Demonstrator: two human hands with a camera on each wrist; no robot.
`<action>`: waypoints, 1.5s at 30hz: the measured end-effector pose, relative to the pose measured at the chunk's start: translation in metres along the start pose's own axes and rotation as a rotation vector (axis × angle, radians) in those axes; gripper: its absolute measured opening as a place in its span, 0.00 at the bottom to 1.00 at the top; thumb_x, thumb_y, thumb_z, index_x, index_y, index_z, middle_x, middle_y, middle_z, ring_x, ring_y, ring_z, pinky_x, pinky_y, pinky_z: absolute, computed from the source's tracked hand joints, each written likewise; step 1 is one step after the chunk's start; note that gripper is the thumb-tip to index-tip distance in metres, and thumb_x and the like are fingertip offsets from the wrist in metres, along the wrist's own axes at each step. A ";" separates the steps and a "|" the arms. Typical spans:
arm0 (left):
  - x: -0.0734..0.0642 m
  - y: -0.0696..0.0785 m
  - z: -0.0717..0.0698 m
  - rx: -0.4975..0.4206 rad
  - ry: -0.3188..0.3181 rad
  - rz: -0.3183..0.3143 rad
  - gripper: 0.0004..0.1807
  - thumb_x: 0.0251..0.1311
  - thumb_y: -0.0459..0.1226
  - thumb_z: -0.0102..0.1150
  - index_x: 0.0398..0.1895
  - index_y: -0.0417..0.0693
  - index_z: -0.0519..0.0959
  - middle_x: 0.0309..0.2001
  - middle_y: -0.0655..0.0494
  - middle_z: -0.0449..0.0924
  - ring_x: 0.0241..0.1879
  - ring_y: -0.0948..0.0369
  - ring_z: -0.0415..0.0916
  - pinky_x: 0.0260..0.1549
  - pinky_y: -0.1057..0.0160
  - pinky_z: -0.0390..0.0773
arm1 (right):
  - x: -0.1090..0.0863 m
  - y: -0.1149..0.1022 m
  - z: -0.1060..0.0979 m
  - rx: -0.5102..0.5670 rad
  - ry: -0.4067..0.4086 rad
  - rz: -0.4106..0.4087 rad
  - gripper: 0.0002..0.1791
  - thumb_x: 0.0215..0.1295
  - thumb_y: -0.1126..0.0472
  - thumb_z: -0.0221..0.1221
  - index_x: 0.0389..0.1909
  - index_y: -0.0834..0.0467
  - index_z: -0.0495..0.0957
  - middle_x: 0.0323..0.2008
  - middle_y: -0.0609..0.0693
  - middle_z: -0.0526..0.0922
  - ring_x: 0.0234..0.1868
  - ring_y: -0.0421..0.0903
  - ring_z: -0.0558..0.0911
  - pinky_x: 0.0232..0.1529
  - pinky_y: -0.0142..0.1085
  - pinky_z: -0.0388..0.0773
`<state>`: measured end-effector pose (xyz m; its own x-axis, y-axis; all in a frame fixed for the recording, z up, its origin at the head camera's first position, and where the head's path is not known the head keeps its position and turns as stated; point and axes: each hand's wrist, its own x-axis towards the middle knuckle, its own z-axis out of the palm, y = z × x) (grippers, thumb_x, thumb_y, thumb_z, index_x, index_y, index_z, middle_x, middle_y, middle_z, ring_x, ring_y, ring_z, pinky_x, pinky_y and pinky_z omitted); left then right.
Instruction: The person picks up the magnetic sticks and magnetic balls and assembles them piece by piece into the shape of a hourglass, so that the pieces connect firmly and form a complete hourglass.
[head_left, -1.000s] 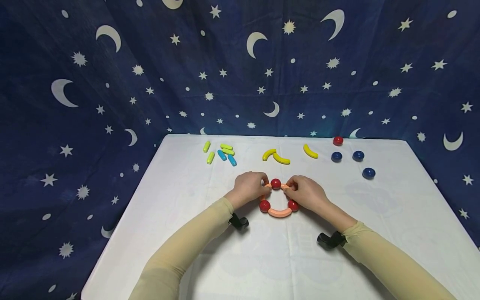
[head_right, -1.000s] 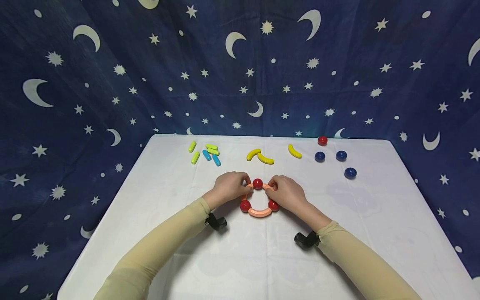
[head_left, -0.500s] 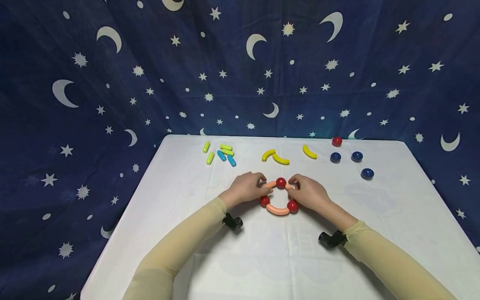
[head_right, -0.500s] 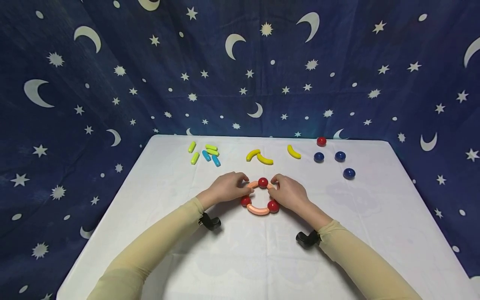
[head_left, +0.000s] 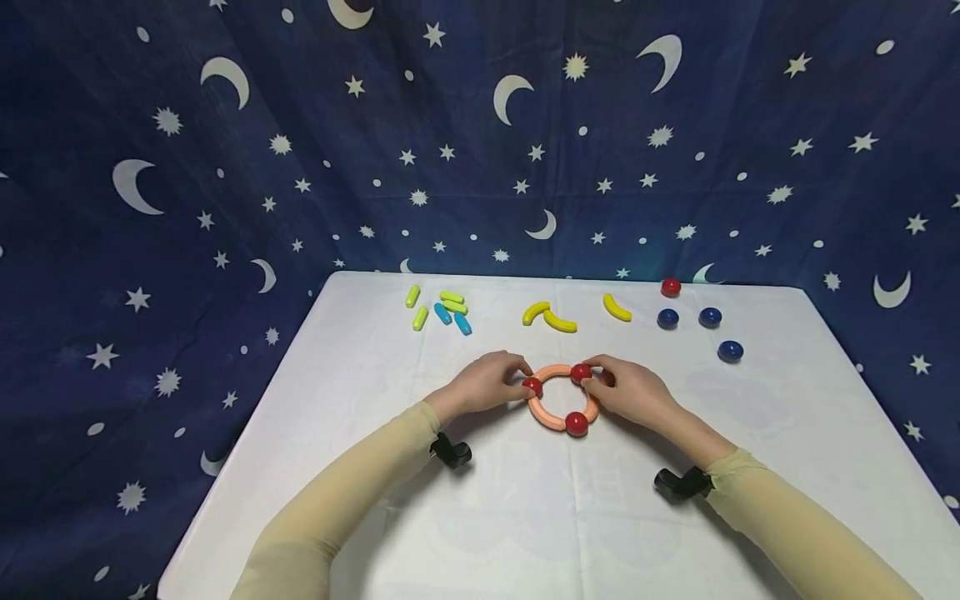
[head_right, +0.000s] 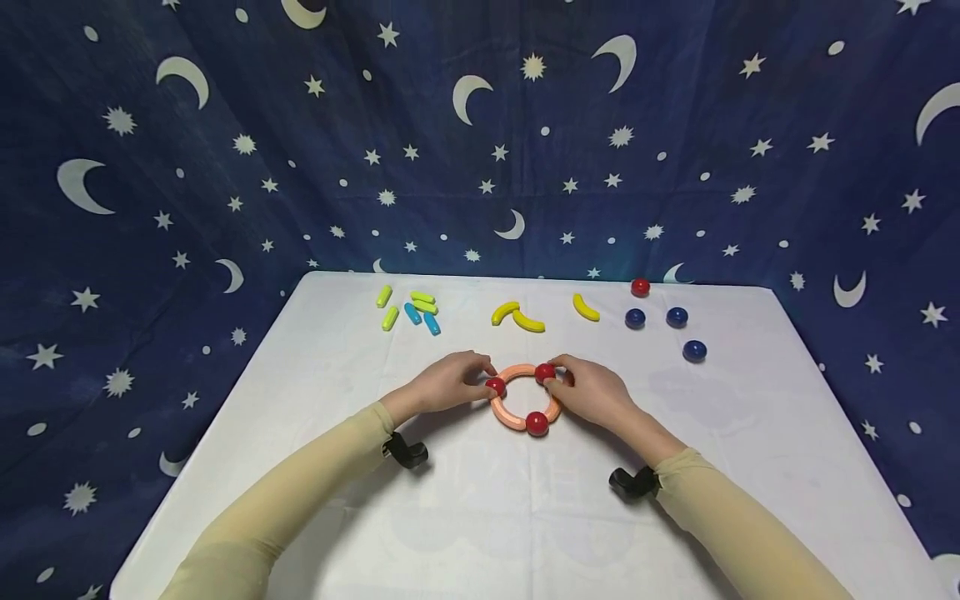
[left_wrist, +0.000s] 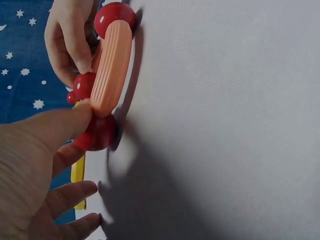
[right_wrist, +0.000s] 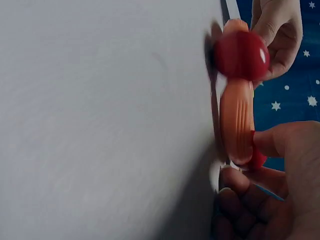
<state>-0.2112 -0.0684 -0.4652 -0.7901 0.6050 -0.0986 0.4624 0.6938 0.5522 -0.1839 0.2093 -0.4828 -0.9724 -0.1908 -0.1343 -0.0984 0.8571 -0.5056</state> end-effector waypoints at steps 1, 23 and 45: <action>0.001 0.000 0.000 -0.003 0.010 -0.003 0.18 0.66 0.50 0.66 0.55 0.53 0.83 0.51 0.56 0.82 0.50 0.60 0.75 0.57 0.58 0.73 | -0.001 0.003 -0.001 0.007 0.008 -0.012 0.23 0.69 0.45 0.63 0.58 0.53 0.80 0.28 0.49 0.75 0.30 0.47 0.73 0.29 0.40 0.66; 0.031 -0.002 0.001 -0.013 0.037 -0.009 0.20 0.72 0.45 0.60 0.64 0.53 0.81 0.61 0.56 0.81 0.66 0.56 0.73 0.66 0.57 0.68 | -0.011 0.040 -0.004 0.173 0.060 -0.104 0.25 0.60 0.41 0.72 0.54 0.48 0.85 0.56 0.49 0.82 0.64 0.54 0.68 0.63 0.58 0.63; -0.012 -0.076 -0.062 -0.003 0.419 -0.289 0.17 0.71 0.42 0.59 0.59 0.50 0.84 0.56 0.52 0.83 0.55 0.50 0.79 0.51 0.49 0.77 | -0.004 0.044 -0.003 0.252 -0.013 -0.073 0.24 0.59 0.40 0.72 0.51 0.48 0.86 0.55 0.50 0.79 0.62 0.54 0.68 0.60 0.57 0.67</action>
<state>-0.2621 -0.1524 -0.4542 -0.9794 0.1793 0.0926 0.2003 0.8083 0.5537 -0.1853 0.2492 -0.5026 -0.9618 -0.2549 -0.1000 -0.1103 0.6950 -0.7104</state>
